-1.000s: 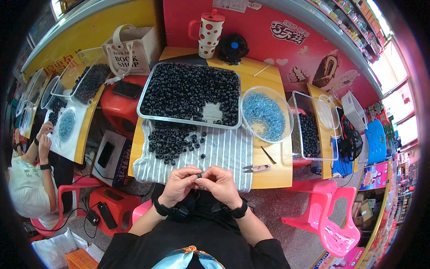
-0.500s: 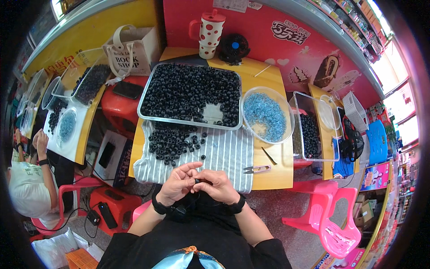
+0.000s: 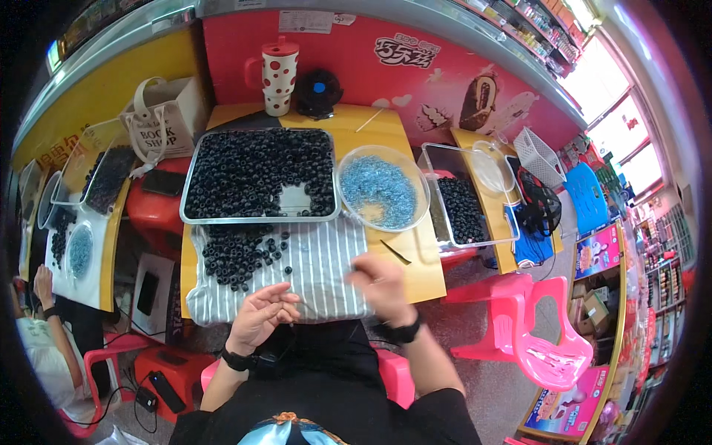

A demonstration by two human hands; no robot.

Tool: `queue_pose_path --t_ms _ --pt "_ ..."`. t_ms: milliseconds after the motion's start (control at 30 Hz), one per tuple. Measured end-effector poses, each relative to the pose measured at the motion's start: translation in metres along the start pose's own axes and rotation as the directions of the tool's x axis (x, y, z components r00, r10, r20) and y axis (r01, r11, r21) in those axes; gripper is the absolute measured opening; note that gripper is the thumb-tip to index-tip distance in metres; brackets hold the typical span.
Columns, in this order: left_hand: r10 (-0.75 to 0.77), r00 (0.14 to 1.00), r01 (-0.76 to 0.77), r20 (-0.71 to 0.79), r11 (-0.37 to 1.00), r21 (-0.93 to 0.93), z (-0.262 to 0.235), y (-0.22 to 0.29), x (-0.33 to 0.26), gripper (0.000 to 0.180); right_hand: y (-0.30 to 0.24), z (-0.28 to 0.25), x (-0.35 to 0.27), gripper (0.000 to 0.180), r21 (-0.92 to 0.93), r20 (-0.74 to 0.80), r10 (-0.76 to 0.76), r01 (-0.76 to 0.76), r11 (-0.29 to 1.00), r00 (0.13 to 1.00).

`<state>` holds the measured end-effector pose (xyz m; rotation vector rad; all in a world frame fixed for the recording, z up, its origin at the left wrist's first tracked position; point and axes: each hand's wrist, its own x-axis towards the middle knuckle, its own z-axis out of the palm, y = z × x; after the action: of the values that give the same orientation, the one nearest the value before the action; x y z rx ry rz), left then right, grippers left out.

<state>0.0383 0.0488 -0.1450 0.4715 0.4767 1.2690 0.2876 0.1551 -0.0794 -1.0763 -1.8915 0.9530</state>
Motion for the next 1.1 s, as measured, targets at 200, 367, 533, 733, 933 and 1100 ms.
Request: queue_pose_path --t_ms 200,367,533,733,933,1100 --pt "0.004 1.000 -0.003 0.026 1.000 -0.031 -0.002 -0.002 0.002 0.030 0.013 -0.136 0.039 0.044 -0.678 -0.467 -0.178 -0.222 0.701 0.866" --pt "0.046 0.999 -0.046 0.011 0.998 -0.035 -0.006 -0.006 -0.004 0.017 -0.001 -0.044 0.029 0.024 -0.192 -0.060 0.044 -0.055 0.980 0.997" --pt "0.019 0.999 -0.021 -0.046 0.999 -0.039 -0.006 -0.006 -0.005 0.013 -0.025 0.077 0.029 0.020 -0.253 0.283 -0.128 0.203 0.946 0.951" --pt "0.058 0.992 -0.067 -0.113 0.995 -0.074 -0.002 -0.012 -0.003 0.013 -0.024 0.099 0.036 0.014 -0.408 0.348 -0.141 0.285 0.868 0.927" --pt "0.039 0.986 -0.059 -0.164 0.992 -0.115 0.005 -0.008 0.003 0.020 -0.045 0.079 0.008 0.019 -0.143 0.320 -0.266 0.324 0.935 0.909" --pt "-0.005 0.994 0.001 -0.107 0.999 -0.042 -0.002 -0.005 0.002 0.027 -0.053 0.078 0.002 0.021 -0.206 0.361 -0.414 0.505 0.838 0.836"
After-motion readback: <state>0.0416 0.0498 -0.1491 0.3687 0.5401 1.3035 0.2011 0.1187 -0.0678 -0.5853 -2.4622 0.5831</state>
